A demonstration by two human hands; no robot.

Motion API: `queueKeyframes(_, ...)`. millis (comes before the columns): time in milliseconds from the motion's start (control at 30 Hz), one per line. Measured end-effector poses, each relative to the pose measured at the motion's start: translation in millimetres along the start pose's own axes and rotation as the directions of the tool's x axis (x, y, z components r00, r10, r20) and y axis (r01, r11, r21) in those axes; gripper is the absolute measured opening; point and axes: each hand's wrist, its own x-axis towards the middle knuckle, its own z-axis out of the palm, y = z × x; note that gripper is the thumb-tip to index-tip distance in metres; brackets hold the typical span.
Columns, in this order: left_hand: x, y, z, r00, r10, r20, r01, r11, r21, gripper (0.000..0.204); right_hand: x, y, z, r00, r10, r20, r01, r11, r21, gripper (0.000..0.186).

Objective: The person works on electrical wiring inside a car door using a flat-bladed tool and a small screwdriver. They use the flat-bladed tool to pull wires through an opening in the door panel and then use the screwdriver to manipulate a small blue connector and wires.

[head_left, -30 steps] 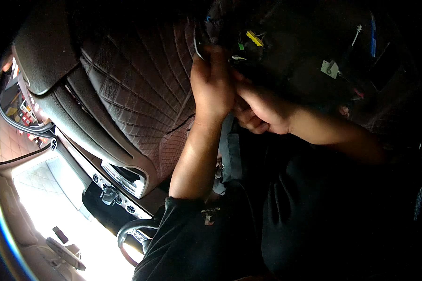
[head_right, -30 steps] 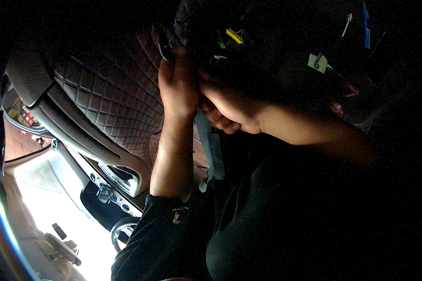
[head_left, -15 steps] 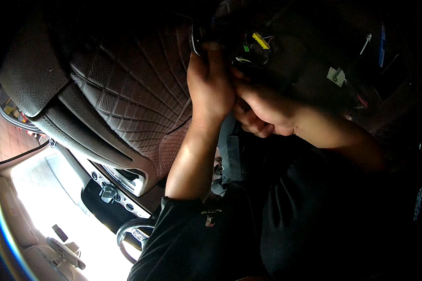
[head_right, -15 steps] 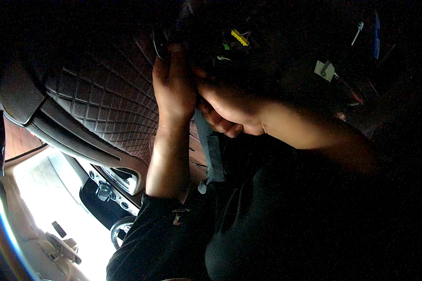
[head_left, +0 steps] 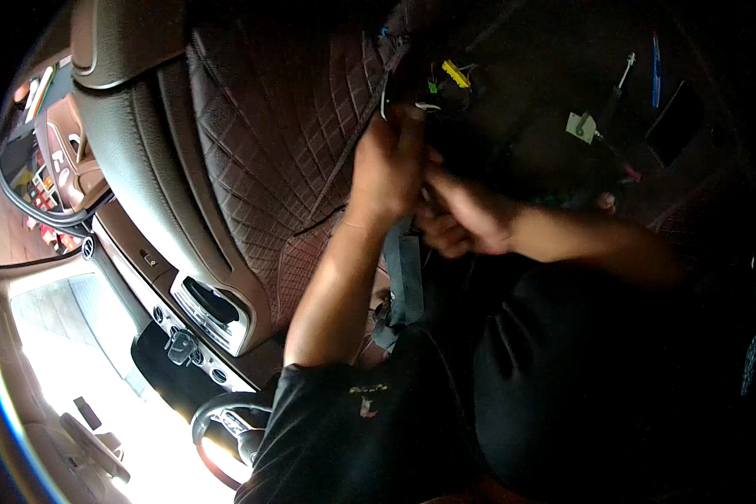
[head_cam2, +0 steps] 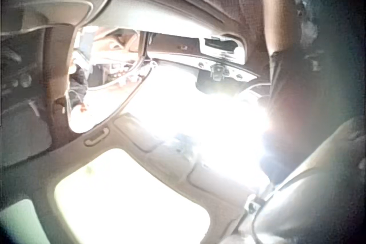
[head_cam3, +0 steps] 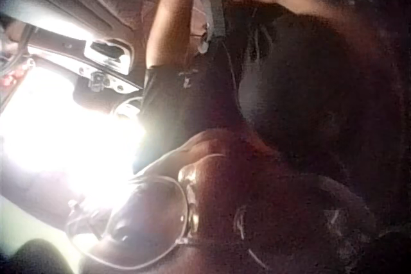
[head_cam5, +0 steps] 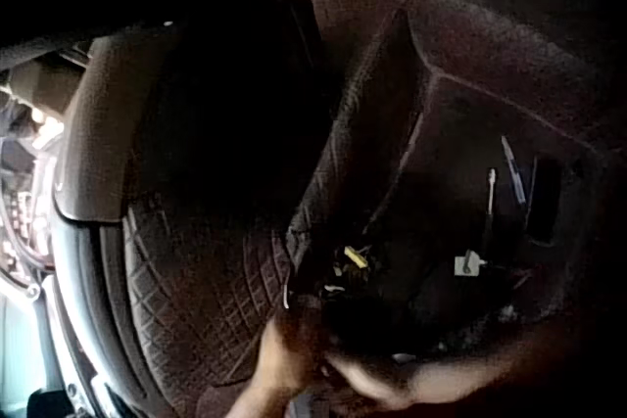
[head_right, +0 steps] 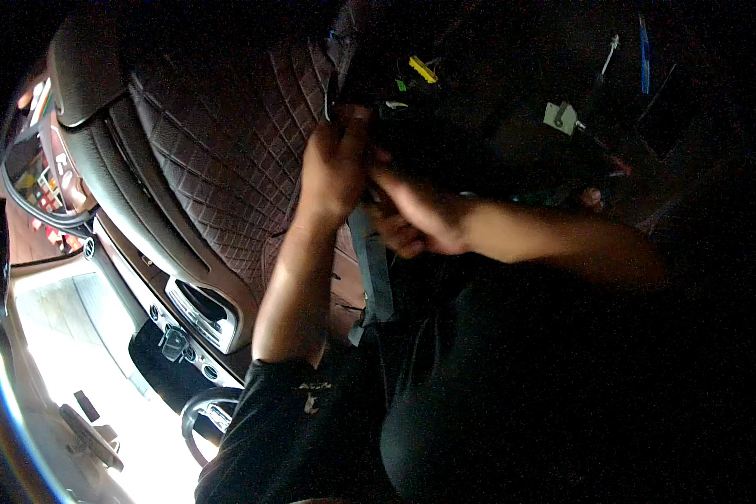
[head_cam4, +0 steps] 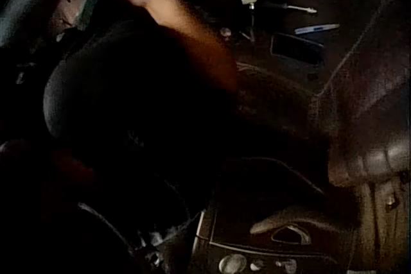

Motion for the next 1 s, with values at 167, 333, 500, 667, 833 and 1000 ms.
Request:
queueKeyframes(167, 14.7, -14.1, 2.0, 0.978, 0.200, -0.065, -0.208, 0.965, -0.162, 0.027, -4.8, -13.3, -1.4, 0.977, -0.178, -0.115, 0.156, 0.972, -0.173, 0.047)
queueKeyframes(333, 31.5, -6.2, 9.4, 0.981, 0.144, -0.129, -0.163, 0.974, -0.157, 0.029, -2.5, -22.5, -4.3, 0.980, -0.170, -0.107, 0.167, 0.985, -0.033, 0.036)
queueKeyframes(500, 38.2, -13.3, 8.1, 0.979, 0.120, -0.168, -0.153, 0.968, -0.201, 0.028, 0.7, -30.8, -6.4, 0.988, -0.087, -0.124, 0.089, 0.996, 0.012, 0.035)
queueKeyframes(667, 36.7, -6.0, 7.7, 0.979, 0.067, -0.195, -0.109, 0.971, -0.212, 0.037, 1.1, -34.3, -8.6, 0.993, -0.079, -0.088, 0.082, 0.996, 0.029, 0.036)
queueKeyframes(833, 38.9, -8.5, 8.5, 0.972, 0.092, -0.217, -0.132, 0.976, -0.175, 0.038, -1.1, -37.4, -11.2, 0.993, -0.049, -0.103, 0.047, 0.999, -0.026, 0.039)
queueKeyframes(1000, 37.6, -9.9, 13.3, 0.969, 0.075, -0.235, -0.145, 0.944, -0.297, 0.033, -4.3, -45.2, -10.5, 0.995, 0.013, -0.099, -0.018, 0.998, -0.054, 0.041)
